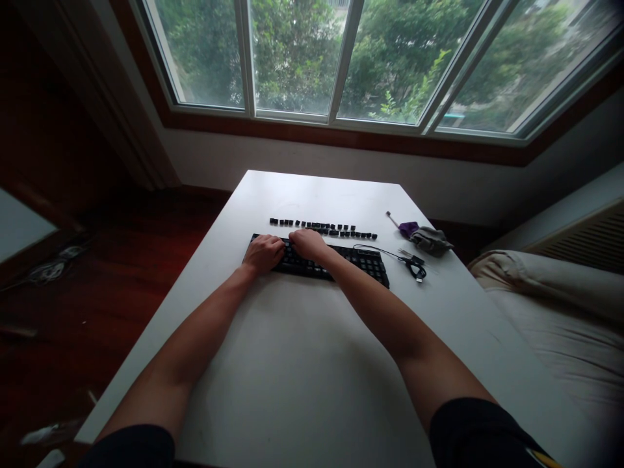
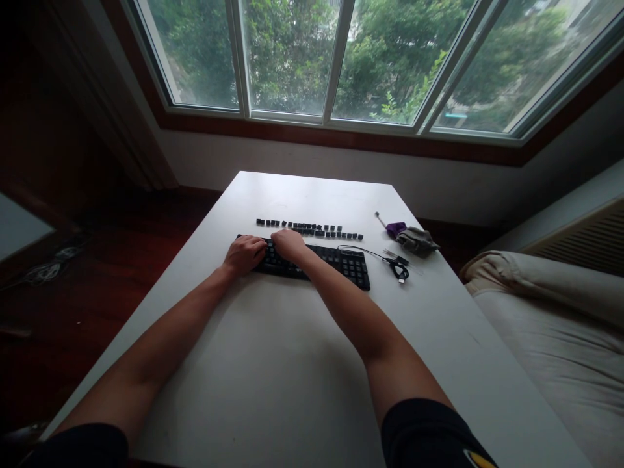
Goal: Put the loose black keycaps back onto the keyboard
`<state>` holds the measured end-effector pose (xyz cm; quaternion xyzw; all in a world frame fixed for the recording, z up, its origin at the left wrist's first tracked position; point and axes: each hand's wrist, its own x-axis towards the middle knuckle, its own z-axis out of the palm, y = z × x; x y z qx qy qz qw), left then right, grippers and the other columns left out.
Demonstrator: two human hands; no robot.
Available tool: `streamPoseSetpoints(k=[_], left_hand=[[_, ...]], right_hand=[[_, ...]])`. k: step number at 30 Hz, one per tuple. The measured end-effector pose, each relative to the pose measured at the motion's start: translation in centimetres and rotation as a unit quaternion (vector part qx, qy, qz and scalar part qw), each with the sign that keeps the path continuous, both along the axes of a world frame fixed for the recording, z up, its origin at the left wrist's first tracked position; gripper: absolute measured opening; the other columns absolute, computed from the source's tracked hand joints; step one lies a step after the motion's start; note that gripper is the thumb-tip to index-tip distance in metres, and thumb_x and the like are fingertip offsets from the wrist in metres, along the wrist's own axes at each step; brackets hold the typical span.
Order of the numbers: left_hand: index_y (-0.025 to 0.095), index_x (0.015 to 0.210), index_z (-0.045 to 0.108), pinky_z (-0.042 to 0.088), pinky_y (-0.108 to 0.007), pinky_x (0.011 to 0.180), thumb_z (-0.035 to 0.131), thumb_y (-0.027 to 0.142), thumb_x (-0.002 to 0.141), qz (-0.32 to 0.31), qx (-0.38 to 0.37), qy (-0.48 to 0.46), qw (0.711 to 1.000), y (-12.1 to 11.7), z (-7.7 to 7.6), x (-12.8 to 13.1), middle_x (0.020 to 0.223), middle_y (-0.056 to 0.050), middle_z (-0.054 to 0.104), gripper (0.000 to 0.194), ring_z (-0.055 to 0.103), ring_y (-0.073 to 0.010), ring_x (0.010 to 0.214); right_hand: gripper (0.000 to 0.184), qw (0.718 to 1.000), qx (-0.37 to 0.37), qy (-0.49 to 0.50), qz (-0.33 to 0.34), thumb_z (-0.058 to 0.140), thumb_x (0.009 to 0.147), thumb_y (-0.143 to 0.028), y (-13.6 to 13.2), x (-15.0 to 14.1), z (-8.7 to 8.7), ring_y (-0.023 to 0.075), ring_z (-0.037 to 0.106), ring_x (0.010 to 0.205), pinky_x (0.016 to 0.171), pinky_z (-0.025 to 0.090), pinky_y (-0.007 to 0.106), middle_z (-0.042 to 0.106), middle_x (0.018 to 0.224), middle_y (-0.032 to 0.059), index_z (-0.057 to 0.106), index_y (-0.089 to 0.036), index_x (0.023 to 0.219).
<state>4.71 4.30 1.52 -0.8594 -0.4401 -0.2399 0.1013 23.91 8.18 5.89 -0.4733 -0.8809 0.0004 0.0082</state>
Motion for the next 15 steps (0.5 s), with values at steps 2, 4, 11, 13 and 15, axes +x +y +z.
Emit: streamPoseSetpoints(k=[2, 4, 11, 13, 15], left_hand=[[0.021, 0.100, 0.070, 0.045, -0.043, 0.089, 0.051, 0.028, 0.097, 0.000, -0.001, 0.001, 1.000, 0.0, 0.0, 0.0, 0.102, -0.009, 0.071, 0.021, 0.062, -0.0255, 0.097], [0.021, 0.101, 0.070, 0.045, -0.043, 0.089, 0.052, 0.028, 0.097, -0.001, -0.002, 0.000, 1.000, 0.0, 0.0, 0.0, 0.102, -0.009, 0.071, 0.021, 0.062, -0.0255, 0.097], [0.022, 0.100, 0.070, 0.046, -0.042, 0.089, 0.051, 0.028, 0.097, 0.008, -0.006, -0.002, 1.000, 0.0, -0.1, 0.2, 0.104, -0.008, 0.071, 0.020, 0.062, -0.0253, 0.098], [0.022, 0.099, 0.071, 0.046, -0.042, 0.089, 0.051, 0.028, 0.097, 0.011, -0.004, 0.000, 1.000, 0.0, -0.2, 0.2, 0.104, -0.008, 0.070, 0.021, 0.062, -0.0252, 0.097], [0.022, 0.099, 0.071, 0.046, -0.042, 0.089, 0.051, 0.027, 0.097, 0.010, -0.003, 0.002, 1.000, -0.1, -0.2, 0.3, 0.103, -0.008, 0.070, 0.020, 0.062, -0.0249, 0.097]], right_hand=[[0.020, 1.000, 0.005, 0.020, -0.007, 0.057, 0.093, -0.023, -0.3, 0.1, -0.4, 0.0252, 0.066, 0.099, 0.079, 0.046, 0.029, 0.071, 0.108, 0.0120, 0.071, -0.020, 0.108], [0.019, 0.998, 0.009, 0.052, -0.016, 0.057, 0.095, -0.026, -0.5, 0.3, -1.1, 0.0239, 0.065, 0.097, 0.078, 0.045, 0.029, 0.071, 0.107, 0.0108, 0.071, -0.020, 0.105], [0.016, 0.975, 0.007, 0.211, -0.065, 0.061, 0.096, -0.032, -0.5, 1.0, -3.9, 0.0179, 0.062, 0.094, 0.080, 0.042, 0.025, 0.068, 0.104, 0.0054, 0.070, -0.022, 0.102], [0.013, 0.972, 0.005, 0.224, -0.065, 0.063, 0.094, -0.031, -0.2, 1.0, -4.3, 0.0173, 0.061, 0.093, 0.079, 0.041, 0.025, 0.068, 0.101, 0.0044, 0.071, -0.022, 0.100], [0.012, 0.973, 0.002, 0.220, -0.067, 0.064, 0.093, -0.031, 0.0, 0.9, -4.3, 0.0172, 0.061, 0.091, 0.077, 0.041, 0.025, 0.068, 0.100, 0.0040, 0.072, -0.023, 0.098]])
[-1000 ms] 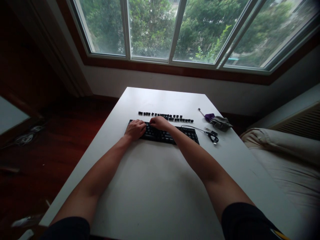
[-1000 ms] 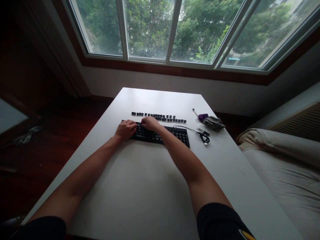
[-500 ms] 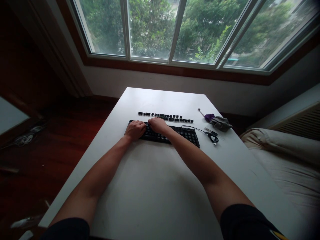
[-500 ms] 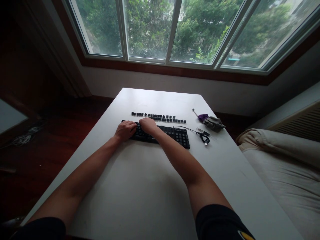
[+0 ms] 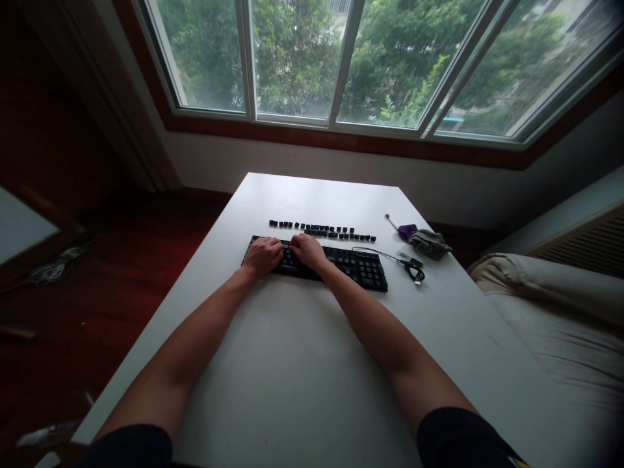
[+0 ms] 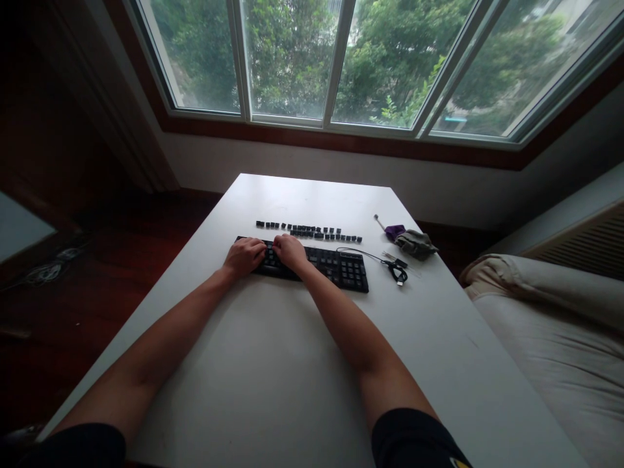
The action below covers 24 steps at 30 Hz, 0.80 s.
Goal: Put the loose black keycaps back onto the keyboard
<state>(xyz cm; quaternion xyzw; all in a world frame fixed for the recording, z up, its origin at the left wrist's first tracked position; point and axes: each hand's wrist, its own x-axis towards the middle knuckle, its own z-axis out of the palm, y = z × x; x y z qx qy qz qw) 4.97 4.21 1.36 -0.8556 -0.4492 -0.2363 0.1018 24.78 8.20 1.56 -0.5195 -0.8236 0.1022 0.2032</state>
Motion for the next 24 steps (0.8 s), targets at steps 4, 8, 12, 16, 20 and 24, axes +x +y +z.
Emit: streamPoseSetpoints(k=[4, 8, 12, 16, 20, 24], left_hand=[[0.022, 0.099, 0.071, 0.046, -0.042, 0.090, 0.052, 0.026, 0.096, -0.004, 0.001, 0.000, 1.000, -0.1, 0.0, 0.0, 0.104, -0.008, 0.070, 0.020, 0.062, -0.0247, 0.098], [0.022, 0.100, 0.072, 0.047, -0.042, 0.090, 0.051, 0.026, 0.096, -0.001, 0.001, -0.005, 1.000, -0.1, 0.0, 0.0, 0.106, -0.008, 0.070, 0.021, 0.062, -0.0249, 0.099], [0.022, 0.101, 0.072, 0.047, -0.042, 0.090, 0.050, 0.026, 0.097, -0.002, -0.002, -0.006, 1.000, -0.2, 0.0, 0.1, 0.106, -0.008, 0.070, 0.022, 0.061, -0.0247, 0.099], [0.023, 0.101, 0.071, 0.048, -0.042, 0.090, 0.051, 0.026, 0.097, -0.001, -0.007, -0.010, 1.000, -0.2, 0.1, 0.1, 0.106, -0.008, 0.070, 0.021, 0.061, -0.0248, 0.099], [0.023, 0.101, 0.071, 0.048, -0.042, 0.092, 0.051, 0.025, 0.097, -0.004, -0.012, -0.018, 1.000, -0.2, 0.1, 0.2, 0.106, -0.008, 0.069, 0.021, 0.060, -0.0246, 0.100], [0.023, 0.101, 0.071, 0.048, -0.041, 0.091, 0.050, 0.025, 0.097, -0.002, -0.017, -0.017, 1.000, -0.2, 0.2, 0.2, 0.107, -0.008, 0.068, 0.021, 0.060, -0.0244, 0.100]], right_hand=[[0.013, 1.000, -0.004, -0.006, 0.001, 0.064, 0.093, -0.031, 0.1, 0.1, 0.1, 0.0175, 0.061, 0.090, 0.074, 0.040, 0.025, 0.068, 0.099, 0.0042, 0.074, -0.024, 0.097], [0.016, 1.000, -0.005, 0.014, 0.009, 0.064, 0.093, -0.032, -0.1, 0.3, 0.0, 0.0169, 0.062, 0.090, 0.077, 0.042, 0.024, 0.069, 0.099, 0.0045, 0.075, -0.023, 0.098], [0.020, 1.000, 0.010, 0.009, -0.006, 0.057, 0.096, -0.031, 0.3, 0.7, 0.2, 0.0169, 0.062, 0.092, 0.080, 0.042, 0.025, 0.070, 0.101, 0.0041, 0.074, -0.023, 0.102], [0.024, 0.995, 0.053, -0.022, -0.076, 0.049, 0.099, -0.027, 1.7, 1.8, 0.6, 0.0206, 0.058, 0.102, 0.087, 0.043, 0.028, 0.068, 0.107, 0.0074, 0.070, -0.022, 0.108], [0.026, 0.987, 0.060, -0.077, -0.127, 0.055, 0.095, -0.026, 3.5, 3.2, 0.7, 0.0264, 0.051, 0.112, 0.092, 0.043, 0.034, 0.063, 0.115, 0.0125, 0.068, -0.021, 0.117], [0.028, 0.986, 0.038, -0.114, -0.118, 0.061, 0.092, -0.028, 5.0, 3.5, 0.6, 0.0290, 0.048, 0.114, 0.094, 0.043, 0.037, 0.060, 0.118, 0.0141, 0.069, -0.021, 0.117]])
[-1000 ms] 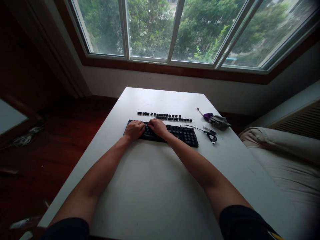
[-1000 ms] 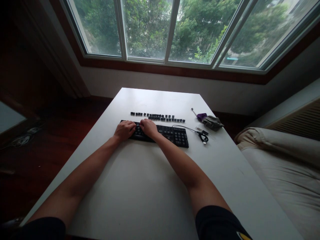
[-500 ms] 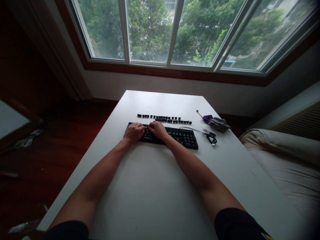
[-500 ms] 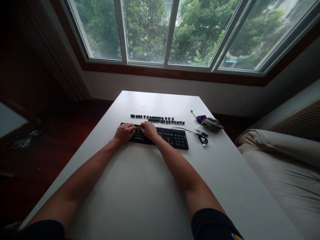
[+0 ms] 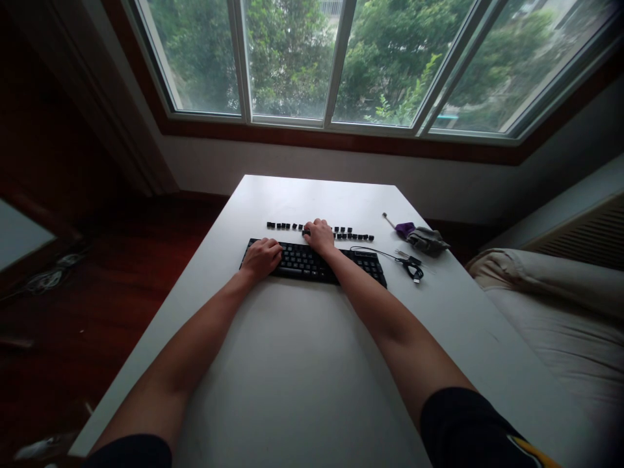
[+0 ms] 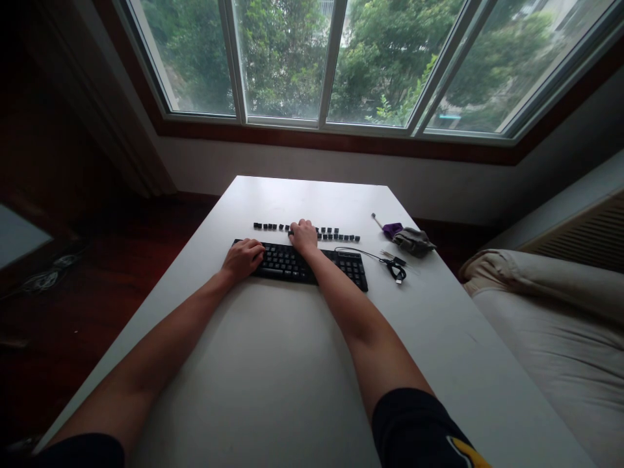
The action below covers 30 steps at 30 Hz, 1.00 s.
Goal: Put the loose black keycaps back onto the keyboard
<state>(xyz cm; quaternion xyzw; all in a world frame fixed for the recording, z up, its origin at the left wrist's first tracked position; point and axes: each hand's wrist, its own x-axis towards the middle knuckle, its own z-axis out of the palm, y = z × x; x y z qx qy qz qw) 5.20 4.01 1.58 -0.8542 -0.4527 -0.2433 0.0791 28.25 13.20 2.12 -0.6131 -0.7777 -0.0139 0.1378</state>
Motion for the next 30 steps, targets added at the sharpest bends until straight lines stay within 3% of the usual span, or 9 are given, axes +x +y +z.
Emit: streamPoseSetpoints(k=[7, 14, 23, 27, 30], left_hand=[[0.023, 0.102, 0.070, 0.048, -0.041, 0.091, 0.050, 0.025, 0.097, -0.001, 0.001, -0.001, 1.000, 0.0, 0.1, -0.1, 0.107, -0.008, 0.068, 0.021, 0.060, -0.0245, 0.101], [0.023, 0.103, 0.070, 0.048, -0.042, 0.091, 0.050, 0.024, 0.096, 0.000, -0.004, -0.006, 1.000, 0.1, 0.0, -0.1, 0.108, -0.008, 0.068, 0.021, 0.060, -0.0247, 0.099], [0.023, 0.104, 0.070, 0.047, -0.043, 0.089, 0.051, 0.027, 0.096, 0.006, -0.003, -0.004, 1.000, 0.0, -0.1, -0.1, 0.108, -0.008, 0.067, 0.021, 0.059, -0.0255, 0.098], [0.023, 0.105, 0.070, 0.047, -0.042, 0.090, 0.050, 0.026, 0.096, 0.003, -0.006, -0.016, 1.000, 0.1, -0.2, -0.2, 0.109, -0.007, 0.067, 0.021, 0.059, -0.0246, 0.099], [0.023, 0.105, 0.070, 0.047, -0.042, 0.091, 0.051, 0.025, 0.096, 0.001, -0.011, -0.024, 1.000, 0.2, -0.3, -0.2, 0.109, -0.007, 0.068, 0.021, 0.060, -0.0243, 0.100]], right_hand=[[0.025, 1.000, -0.011, -0.012, 0.024, 0.061, 0.092, -0.026, 1.0, -0.3, 0.0, 0.0291, 0.048, 0.115, 0.095, 0.041, 0.038, 0.060, 0.119, 0.0143, 0.072, -0.021, 0.114], [0.023, 0.996, 0.009, 0.041, 0.076, 0.059, 0.095, -0.026, -0.9, -0.1, 0.7, 0.0234, 0.055, 0.109, 0.095, 0.041, 0.033, 0.069, 0.111, 0.0092, 0.072, -0.020, 0.112], [0.019, 0.970, -0.096, 0.083, 0.206, 0.067, 0.090, -0.027, -2.9, 0.1, 2.7, 0.0160, 0.066, 0.094, 0.085, 0.045, 0.024, 0.074, 0.103, 0.0023, 0.078, -0.023, 0.106], [0.016, 0.971, -0.092, 0.071, 0.209, 0.071, 0.087, -0.030, -2.4, 0.0, 2.5, 0.0177, 0.066, 0.100, 0.088, 0.045, 0.025, 0.074, 0.108, 0.0036, 0.080, -0.024, 0.099], [0.016, 0.971, -0.126, 0.058, 0.194, 0.071, 0.087, -0.030, -2.1, -0.2, 2.3, 0.0164, 0.068, 0.092, 0.082, 0.046, 0.023, 0.076, 0.100, 0.0021, 0.080, -0.024, 0.099]])
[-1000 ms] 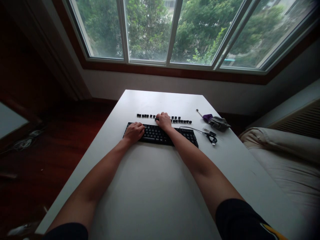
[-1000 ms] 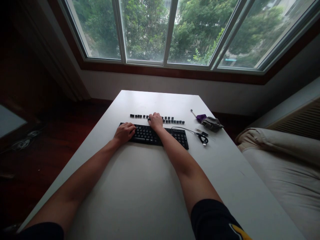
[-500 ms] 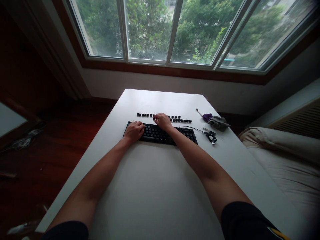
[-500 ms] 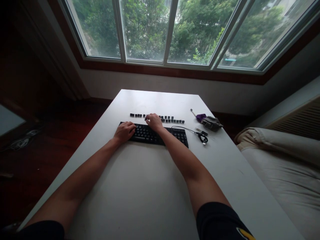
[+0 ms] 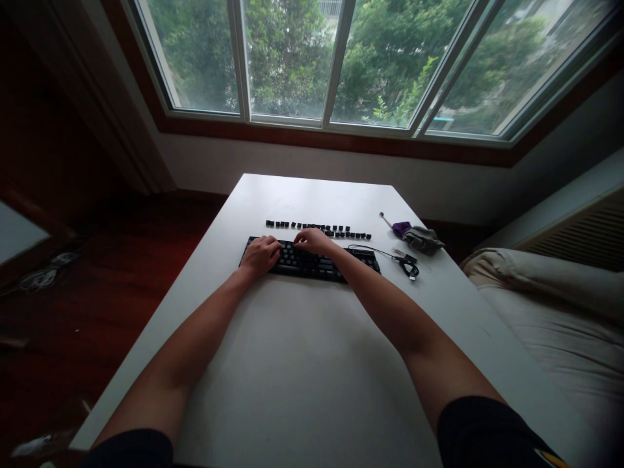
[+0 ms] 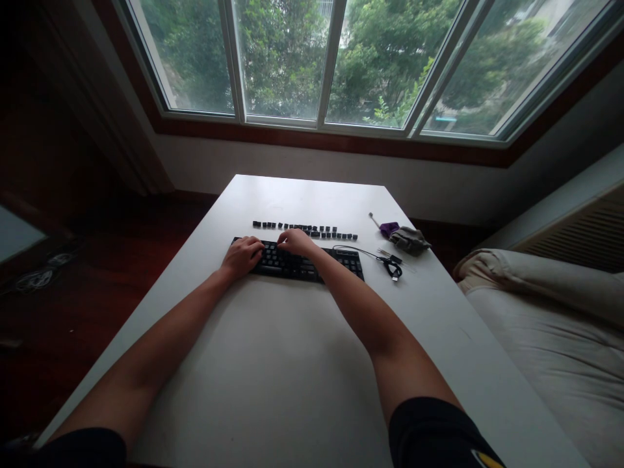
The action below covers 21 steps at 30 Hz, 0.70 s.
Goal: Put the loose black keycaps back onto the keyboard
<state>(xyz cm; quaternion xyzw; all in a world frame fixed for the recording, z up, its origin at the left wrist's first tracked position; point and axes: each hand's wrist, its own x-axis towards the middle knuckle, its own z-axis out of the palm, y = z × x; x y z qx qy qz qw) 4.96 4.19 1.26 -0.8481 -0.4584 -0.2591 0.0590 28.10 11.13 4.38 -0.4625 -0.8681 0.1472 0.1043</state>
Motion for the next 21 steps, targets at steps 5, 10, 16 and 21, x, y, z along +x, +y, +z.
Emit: streamPoseSetpoints(k=[5, 10, 16, 21], left_hand=[[0.024, 0.104, 0.071, 0.047, -0.042, 0.091, 0.051, 0.025, 0.095, 0.002, -0.002, -0.005, 1.000, 0.0, 0.0, 0.0, 0.108, -0.007, 0.068, 0.022, 0.060, -0.0246, 0.099], [0.023, 0.104, 0.070, 0.047, -0.042, 0.091, 0.051, 0.025, 0.095, 0.001, -0.002, -0.004, 1.000, 0.0, -0.1, -0.1, 0.108, -0.007, 0.068, 0.021, 0.060, -0.0249, 0.100], [0.023, 0.104, 0.070, 0.047, -0.042, 0.091, 0.050, 0.026, 0.096, 0.000, -0.001, 0.001, 1.000, 0.1, -0.2, -0.1, 0.109, -0.008, 0.067, 0.022, 0.060, -0.0247, 0.099], [0.024, 0.104, 0.070, 0.047, -0.042, 0.090, 0.050, 0.026, 0.096, 0.003, -0.002, 0.006, 1.000, 0.0, 0.0, 0.0, 0.110, -0.008, 0.067, 0.022, 0.060, -0.0251, 0.100]], right_hand=[[0.016, 1.000, 0.002, -0.023, 0.004, 0.070, 0.087, -0.030, -0.2, -0.2, 0.2, 0.0163, 0.069, 0.090, 0.081, 0.046, 0.023, 0.076, 0.098, 0.0019, 0.079, -0.024, 0.099], [0.017, 0.997, 0.043, -0.070, -0.005, 0.067, 0.089, -0.030, -1.3, -0.9, 0.6, 0.0202, 0.067, 0.100, 0.084, 0.046, 0.026, 0.074, 0.107, 0.0042, 0.077, -0.025, 0.102], [0.020, 0.989, 0.105, -0.102, -0.026, 0.061, 0.092, -0.031, -3.5, -1.7, 0.2, 0.0239, 0.067, 0.097, 0.075, 0.045, 0.029, 0.072, 0.110, 0.0070, 0.071, -0.024, 0.108], [0.020, 0.990, 0.102, -0.076, -0.060, 0.058, 0.095, -0.031, -4.4, -1.6, -0.6, 0.0233, 0.066, 0.102, 0.079, 0.047, 0.029, 0.071, 0.114, 0.0068, 0.069, -0.024, 0.110]])
